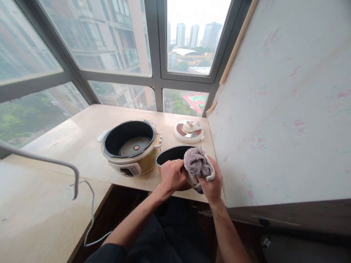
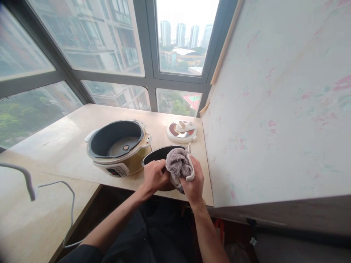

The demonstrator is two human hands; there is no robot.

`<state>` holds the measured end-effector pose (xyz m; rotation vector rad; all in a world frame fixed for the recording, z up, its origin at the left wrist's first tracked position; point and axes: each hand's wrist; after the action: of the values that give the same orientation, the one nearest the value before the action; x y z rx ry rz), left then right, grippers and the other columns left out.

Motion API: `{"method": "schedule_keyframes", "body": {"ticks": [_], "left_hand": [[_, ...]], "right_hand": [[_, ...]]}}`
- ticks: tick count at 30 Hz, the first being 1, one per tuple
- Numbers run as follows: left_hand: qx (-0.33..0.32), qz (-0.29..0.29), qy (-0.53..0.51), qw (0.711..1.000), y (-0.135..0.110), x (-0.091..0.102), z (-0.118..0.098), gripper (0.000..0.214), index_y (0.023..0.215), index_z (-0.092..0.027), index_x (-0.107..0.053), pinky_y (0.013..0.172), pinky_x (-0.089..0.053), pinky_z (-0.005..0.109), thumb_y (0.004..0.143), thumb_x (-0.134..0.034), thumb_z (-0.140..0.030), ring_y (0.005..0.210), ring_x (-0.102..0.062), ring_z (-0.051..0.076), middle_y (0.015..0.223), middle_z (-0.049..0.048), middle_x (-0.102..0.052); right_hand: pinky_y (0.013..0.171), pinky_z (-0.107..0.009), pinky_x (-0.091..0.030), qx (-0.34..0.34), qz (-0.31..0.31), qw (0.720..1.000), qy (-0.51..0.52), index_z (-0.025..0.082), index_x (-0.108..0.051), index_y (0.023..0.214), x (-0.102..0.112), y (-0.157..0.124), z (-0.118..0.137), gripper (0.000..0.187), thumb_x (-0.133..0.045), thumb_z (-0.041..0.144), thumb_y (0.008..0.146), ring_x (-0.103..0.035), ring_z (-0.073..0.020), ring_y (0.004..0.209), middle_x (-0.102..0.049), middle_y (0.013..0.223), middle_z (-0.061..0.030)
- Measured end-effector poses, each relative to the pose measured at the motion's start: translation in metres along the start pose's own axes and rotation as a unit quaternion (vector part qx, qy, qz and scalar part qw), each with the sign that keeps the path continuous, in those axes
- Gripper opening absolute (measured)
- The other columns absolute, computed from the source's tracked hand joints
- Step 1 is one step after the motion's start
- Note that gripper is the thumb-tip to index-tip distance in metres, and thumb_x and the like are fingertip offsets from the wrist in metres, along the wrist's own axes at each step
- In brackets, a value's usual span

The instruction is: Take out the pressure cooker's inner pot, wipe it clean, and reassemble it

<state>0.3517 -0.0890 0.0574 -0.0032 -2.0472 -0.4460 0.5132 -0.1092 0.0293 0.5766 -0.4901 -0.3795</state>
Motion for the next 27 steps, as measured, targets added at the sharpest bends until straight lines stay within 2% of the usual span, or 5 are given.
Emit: {"method": "schedule_keyframes", "body": {"ticks": [7,14,20,24,27], "left_hand": [[-0.013,-0.109,-0.168,0.980,-0.005,-0.013,0.022,0.019,0.086,-0.023,-0.076,0.066,-0.043,0.031,0.089,-0.060,-0.032,0.068,-0.065,0.018,0.079,0.0021,-0.076],[-0.042,-0.097,-0.304,0.947,-0.006,-0.020,0.051,0.022,0.083,-0.020,-0.076,0.063,-0.044,0.029,0.090,-0.061,-0.034,0.062,-0.061,0.015,0.070,0.0029,-0.072],[-0.042,-0.100,-0.341,0.934,-0.003,-0.023,0.075,0.032,0.079,-0.018,-0.074,0.071,-0.046,0.033,0.090,-0.061,-0.045,0.069,-0.058,0.018,0.071,0.0047,-0.069],[-0.025,-0.077,-0.353,0.932,-0.001,-0.020,0.087,0.043,0.074,-0.018,-0.071,0.074,-0.044,0.035,0.089,-0.058,-0.056,0.071,-0.054,0.018,0.068,0.0042,-0.063],[-0.025,-0.075,-0.373,0.925,-0.001,-0.020,0.090,0.048,0.072,-0.018,-0.070,0.075,-0.042,0.036,0.088,-0.057,-0.061,0.070,-0.052,0.018,0.067,0.0037,-0.061]], "right_hand": [[0.105,-0.045,-0.049,-0.123,0.024,0.992,0.034,0.021,-0.067,0.118,0.010,0.039,-0.034,0.049,-0.075,0.039,0.073,-0.065,-0.0301,0.114,-0.071,0.119,-0.0110],[0.110,-0.048,-0.043,-0.220,0.061,0.967,0.113,0.017,-0.071,0.113,0.015,0.078,-0.085,0.053,-0.078,0.034,0.063,-0.063,-0.0303,0.119,-0.072,0.121,-0.0095],[0.117,-0.046,-0.034,-0.215,0.234,0.928,0.195,0.022,-0.069,0.124,0.035,0.110,-0.070,0.071,-0.084,0.025,0.055,-0.054,-0.0299,0.132,-0.068,0.131,-0.0033],[0.112,-0.051,-0.040,-0.240,0.352,0.885,0.188,0.019,-0.074,0.116,0.043,0.123,-0.057,0.065,-0.082,0.019,0.052,-0.059,-0.0355,0.125,-0.073,0.121,-0.0047],[0.106,-0.050,-0.046,-0.244,0.377,0.876,0.176,0.019,-0.077,0.105,0.042,0.127,-0.056,0.056,-0.082,0.018,0.050,-0.067,-0.0354,0.111,-0.077,0.109,-0.0046]]}}
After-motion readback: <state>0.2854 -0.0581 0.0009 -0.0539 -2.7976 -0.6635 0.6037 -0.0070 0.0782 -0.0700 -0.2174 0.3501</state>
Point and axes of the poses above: each hand's wrist, its own y-axis towards the middle knuckle, its own x-axis out of the back of the hand, z = x × y
